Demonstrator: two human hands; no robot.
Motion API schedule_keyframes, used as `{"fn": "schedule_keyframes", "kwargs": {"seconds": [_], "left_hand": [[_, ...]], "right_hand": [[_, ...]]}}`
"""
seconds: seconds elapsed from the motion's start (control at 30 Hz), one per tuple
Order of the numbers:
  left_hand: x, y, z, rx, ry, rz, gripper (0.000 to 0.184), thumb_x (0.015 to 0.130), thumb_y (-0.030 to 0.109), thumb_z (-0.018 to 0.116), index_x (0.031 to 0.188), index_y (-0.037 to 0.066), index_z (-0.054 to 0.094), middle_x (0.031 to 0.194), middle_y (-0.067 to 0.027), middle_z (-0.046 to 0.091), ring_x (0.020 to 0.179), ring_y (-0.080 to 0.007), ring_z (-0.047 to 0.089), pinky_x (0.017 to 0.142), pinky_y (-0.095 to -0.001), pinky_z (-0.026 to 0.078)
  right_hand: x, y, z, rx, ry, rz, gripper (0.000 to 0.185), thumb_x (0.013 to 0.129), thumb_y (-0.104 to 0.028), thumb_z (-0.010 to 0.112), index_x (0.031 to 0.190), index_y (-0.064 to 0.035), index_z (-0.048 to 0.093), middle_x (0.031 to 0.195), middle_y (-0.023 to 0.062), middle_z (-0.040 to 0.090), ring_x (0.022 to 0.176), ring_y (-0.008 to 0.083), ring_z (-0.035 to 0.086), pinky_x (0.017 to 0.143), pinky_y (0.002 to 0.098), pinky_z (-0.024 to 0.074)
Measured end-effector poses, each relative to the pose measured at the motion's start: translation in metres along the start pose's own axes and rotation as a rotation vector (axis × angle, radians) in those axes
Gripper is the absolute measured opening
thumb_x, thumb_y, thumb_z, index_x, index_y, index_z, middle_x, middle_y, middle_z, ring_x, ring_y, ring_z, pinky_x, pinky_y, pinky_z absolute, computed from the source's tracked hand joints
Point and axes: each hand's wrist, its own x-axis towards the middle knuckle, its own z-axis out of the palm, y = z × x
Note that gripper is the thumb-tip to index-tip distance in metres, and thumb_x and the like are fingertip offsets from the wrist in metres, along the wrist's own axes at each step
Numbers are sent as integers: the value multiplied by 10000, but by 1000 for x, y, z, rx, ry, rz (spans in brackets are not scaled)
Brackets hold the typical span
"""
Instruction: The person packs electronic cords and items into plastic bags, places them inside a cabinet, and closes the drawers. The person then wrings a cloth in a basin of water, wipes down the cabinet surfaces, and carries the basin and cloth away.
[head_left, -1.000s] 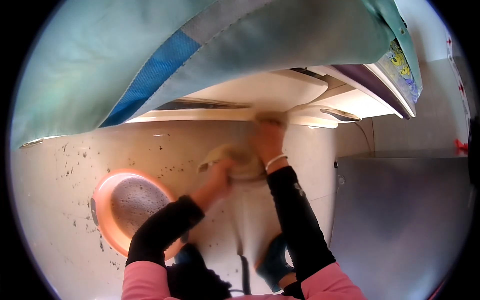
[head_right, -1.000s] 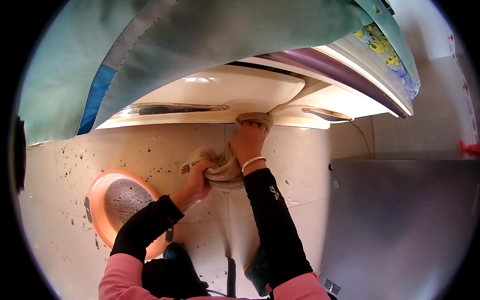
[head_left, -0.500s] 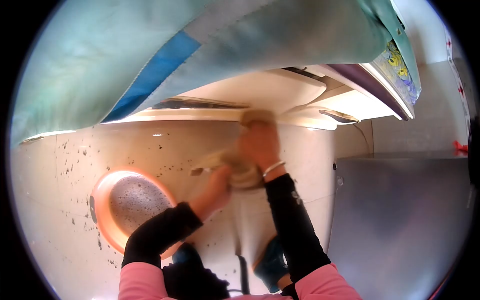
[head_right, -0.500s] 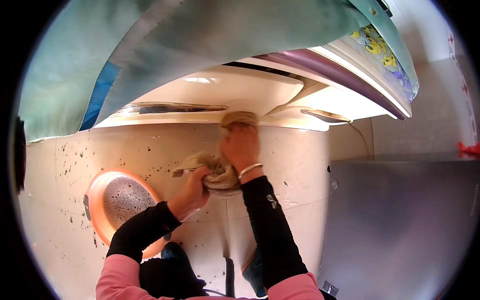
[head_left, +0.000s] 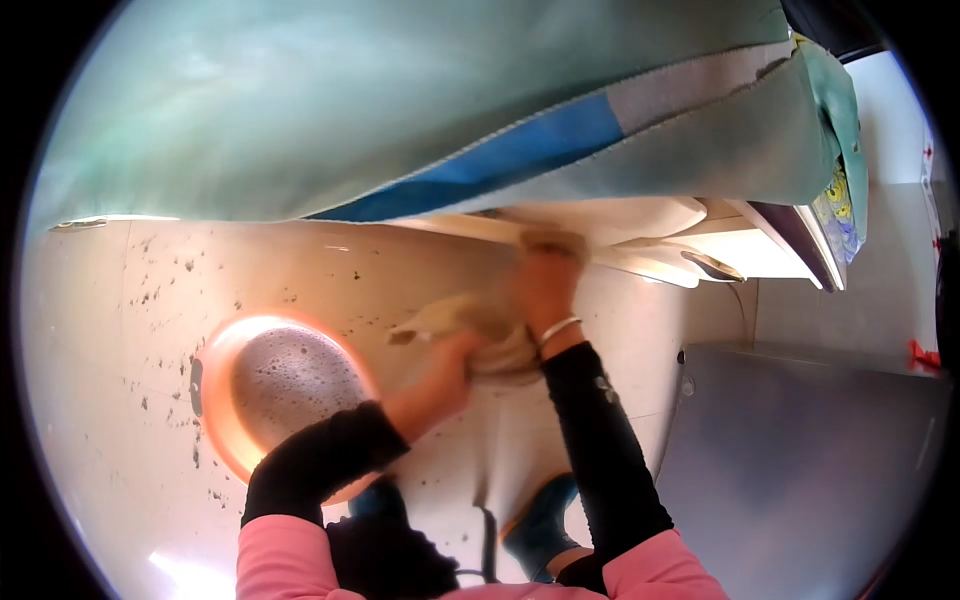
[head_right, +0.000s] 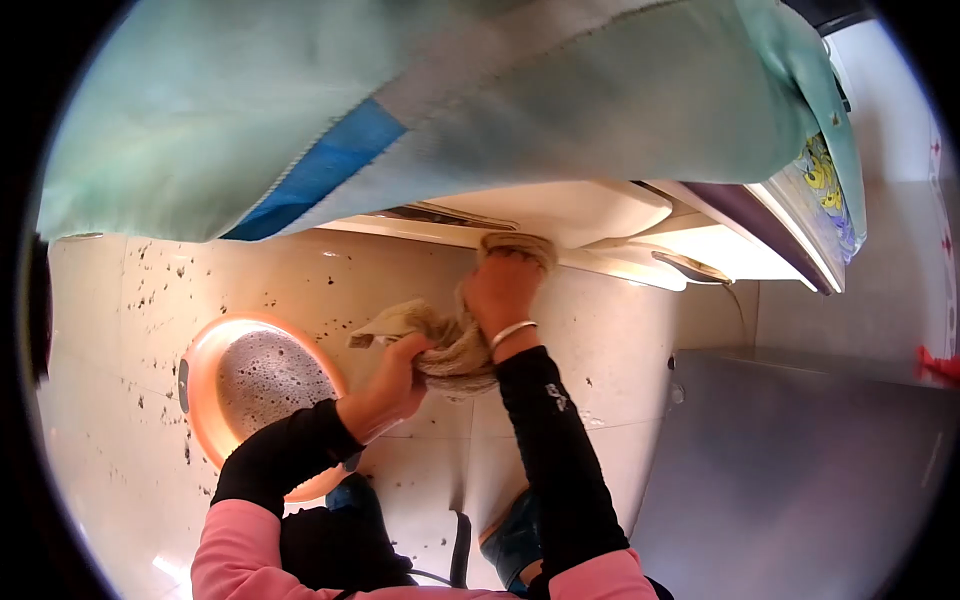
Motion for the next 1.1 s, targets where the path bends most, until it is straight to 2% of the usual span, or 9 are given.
{"fn": "schedule_keyframes", "kwargs": {"seconds": [0.1, 0.17, 0.33, 0.47, 0.53, 0.6, 0.67, 0.97, 1.1], "left_hand": [[-20, 69, -13, 404, 65, 39, 139, 778, 69, 526, 908, 27, 550, 921, -77, 588, 889, -189, 581, 808, -304, 459], [-26, 121, -7, -496, 455, -339, 137, 788, 90, 518, 910, 37, 551, 911, -70, 581, 889, -183, 577, 795, -311, 463], [-61, 149, -38, -606, 307, -129, 274, 698, -102, 546, 948, 11, 538, 882, -108, 573, 857, -180, 563, 769, -288, 447], [-92, 184, -58, 898, 265, 268, 373, 643, -194, 532, 964, -4, 520, 881, -128, 569, 834, -180, 564, 762, -277, 448], [-104, 189, -73, 723, 313, 578, 350, 689, -95, 538, 1024, 5, 521, 953, -133, 590, 909, -203, 576, 827, -311, 453], [-104, 185, -91, 457, 426, 341, 365, 732, 56, 495, 1094, 13, 513, 1063, -139, 589, 1006, -245, 568, 904, -362, 445], [-116, 240, -49, -662, 215, 133, 433, 733, 148, 437, 1140, 16, 500, 1145, -149, 565, 1066, -285, 545, 953, -398, 425], [-101, 217, -35, -417, 142, 148, 418, 786, 187, 444, 1166, 18, 490, 1131, -116, 567, 1054, -228, 545, 925, -353, 428], [-97, 217, -19, 119, 114, 208, 397, 862, 200, 536, 1198, -8, 501, 1154, -89, 554, 1058, -180, 520, 902, -315, 419]], "right_hand": [[0, -45, -7, 77, -80, -87, 274, 716, -268, 568, 833, -37, 654, 821, 153, 638, 769, 354, 596, 717, 484, 425], [-3, -71, -4, 161, 128, -178, 219, 712, -237, 577, 789, -50, 662, 788, 144, 640, 738, 330, 606, 665, 473, 439], [-7, -124, -16, 326, 146, -201, 161, 715, -166, 574, 771, -34, 647, 783, 171, 643, 722, 331, 624, 613, 428, 479], [-8, -161, -34, 763, 284, -388, 206, 736, -167, 584, 764, 34, 623, 719, 239, 617, 695, 387, 600, 675, 394, 496], [-15, -168, -66, 1273, -49, -380, 229, 729, -186, 606, 813, 25, 625, 677, 219, 609, 658, 351, 611, 658, 373, 496], [-26, -165, -72, 1401, -239, -421, 291, 757, -181, 603, 978, 9, 602, 814, 158, 644, 735, 246, 617, 707, 328, 487], [-62, -155, -94, 1843, -271, -557, 378, 825, -209, 585, 1140, -6, 534, 1006, 91, 615, 870, 172, 575, 790, 299, 465], [-156, -80, -105, 2547, -773, -362, 689, 836, -294, 648, 1364, -47, 280, 1271, 70, 448, 1157, 160, 445, 966, 310, 393], [-180, -87, -87, 2009, -416, -669, 746, 784, -248, 711, 1363, -47, 286, 1273, 71, 450, 1162, 180, 447, 972, 322, 394]]}}
